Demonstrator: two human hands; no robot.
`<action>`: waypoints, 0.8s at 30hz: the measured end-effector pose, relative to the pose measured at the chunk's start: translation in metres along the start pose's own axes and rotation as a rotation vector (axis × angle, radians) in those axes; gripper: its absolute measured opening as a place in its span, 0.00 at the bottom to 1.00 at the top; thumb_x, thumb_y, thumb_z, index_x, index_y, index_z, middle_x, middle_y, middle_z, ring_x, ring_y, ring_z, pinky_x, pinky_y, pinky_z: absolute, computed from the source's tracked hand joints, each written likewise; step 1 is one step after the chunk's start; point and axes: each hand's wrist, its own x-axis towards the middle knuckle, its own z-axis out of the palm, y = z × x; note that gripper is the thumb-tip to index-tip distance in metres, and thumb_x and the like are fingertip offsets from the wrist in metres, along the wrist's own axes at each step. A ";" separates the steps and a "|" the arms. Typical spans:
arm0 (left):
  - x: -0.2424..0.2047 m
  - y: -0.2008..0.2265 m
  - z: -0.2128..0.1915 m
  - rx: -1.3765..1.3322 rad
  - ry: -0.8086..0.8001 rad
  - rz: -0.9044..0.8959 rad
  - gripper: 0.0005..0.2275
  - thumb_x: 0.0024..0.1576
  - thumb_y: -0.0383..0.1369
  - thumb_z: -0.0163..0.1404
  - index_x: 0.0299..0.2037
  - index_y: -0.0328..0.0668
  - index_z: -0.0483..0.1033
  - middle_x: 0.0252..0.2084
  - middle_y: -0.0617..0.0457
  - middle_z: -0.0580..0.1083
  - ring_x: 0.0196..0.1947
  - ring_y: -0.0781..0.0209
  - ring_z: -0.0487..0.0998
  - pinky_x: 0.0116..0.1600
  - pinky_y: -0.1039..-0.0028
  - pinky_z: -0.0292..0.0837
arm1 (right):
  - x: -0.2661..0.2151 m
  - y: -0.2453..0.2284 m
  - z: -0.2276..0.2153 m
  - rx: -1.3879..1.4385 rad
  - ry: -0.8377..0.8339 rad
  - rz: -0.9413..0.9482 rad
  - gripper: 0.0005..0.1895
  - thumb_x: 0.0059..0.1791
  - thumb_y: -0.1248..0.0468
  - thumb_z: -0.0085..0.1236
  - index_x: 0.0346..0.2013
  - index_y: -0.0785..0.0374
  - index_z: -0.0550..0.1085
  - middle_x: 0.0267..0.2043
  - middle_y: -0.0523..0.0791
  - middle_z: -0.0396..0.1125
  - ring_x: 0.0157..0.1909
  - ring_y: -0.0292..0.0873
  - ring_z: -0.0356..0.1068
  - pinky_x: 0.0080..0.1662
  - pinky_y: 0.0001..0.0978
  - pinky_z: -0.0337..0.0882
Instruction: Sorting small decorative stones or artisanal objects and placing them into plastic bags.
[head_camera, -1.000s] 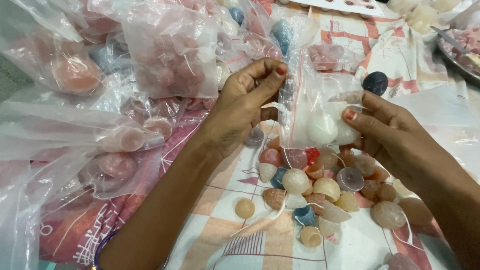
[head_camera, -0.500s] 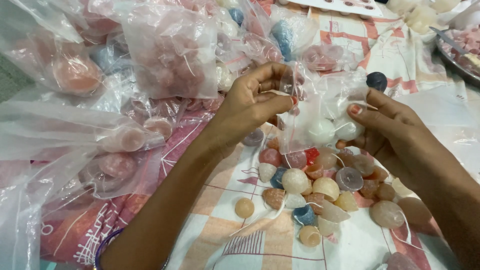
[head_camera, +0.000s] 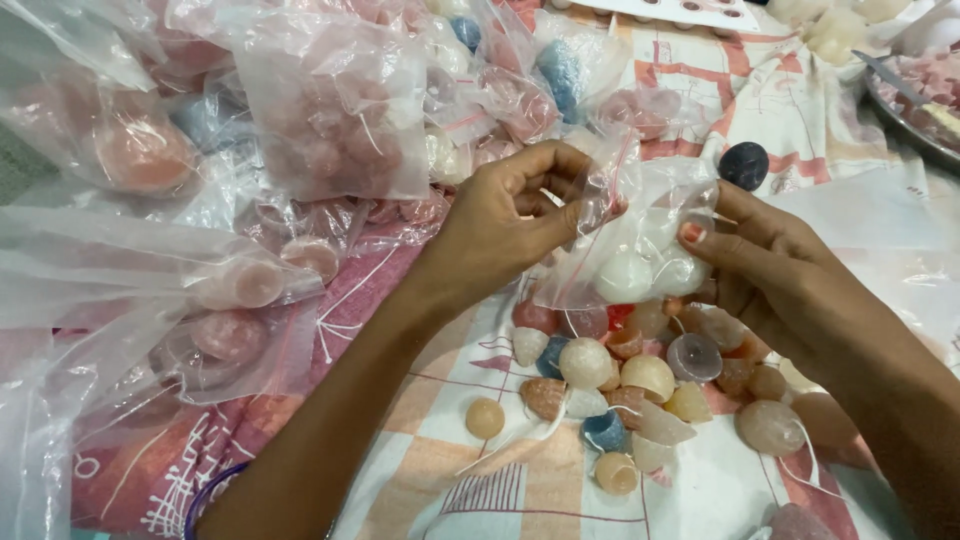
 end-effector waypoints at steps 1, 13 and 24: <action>0.001 -0.004 0.000 -0.009 0.010 0.044 0.13 0.58 0.33 0.59 0.49 0.36 0.77 0.41 0.54 0.78 0.34 0.73 0.76 0.36 0.79 0.78 | 0.001 0.003 -0.003 -0.010 -0.013 -0.013 0.23 0.55 0.62 0.45 0.63 0.67 0.67 0.48 0.50 0.74 0.42 0.40 0.76 0.45 0.32 0.78; -0.009 0.023 0.003 0.108 0.210 0.311 0.20 0.56 0.17 0.45 0.58 0.46 0.72 0.52 0.54 0.73 0.36 0.76 0.75 0.33 0.85 0.72 | 0.005 0.017 -0.015 -0.173 0.042 0.071 0.30 0.54 0.61 0.52 0.71 0.62 0.64 0.53 0.52 0.74 0.47 0.45 0.76 0.44 0.38 0.77; -0.007 0.011 0.001 0.069 0.205 0.416 0.11 0.64 0.18 0.48 0.50 0.42 0.79 0.50 0.57 0.76 0.45 0.77 0.77 0.43 0.81 0.76 | 0.003 0.017 -0.019 -0.110 -0.031 0.004 0.27 0.54 0.61 0.50 0.69 0.64 0.65 0.56 0.52 0.73 0.52 0.43 0.77 0.52 0.36 0.79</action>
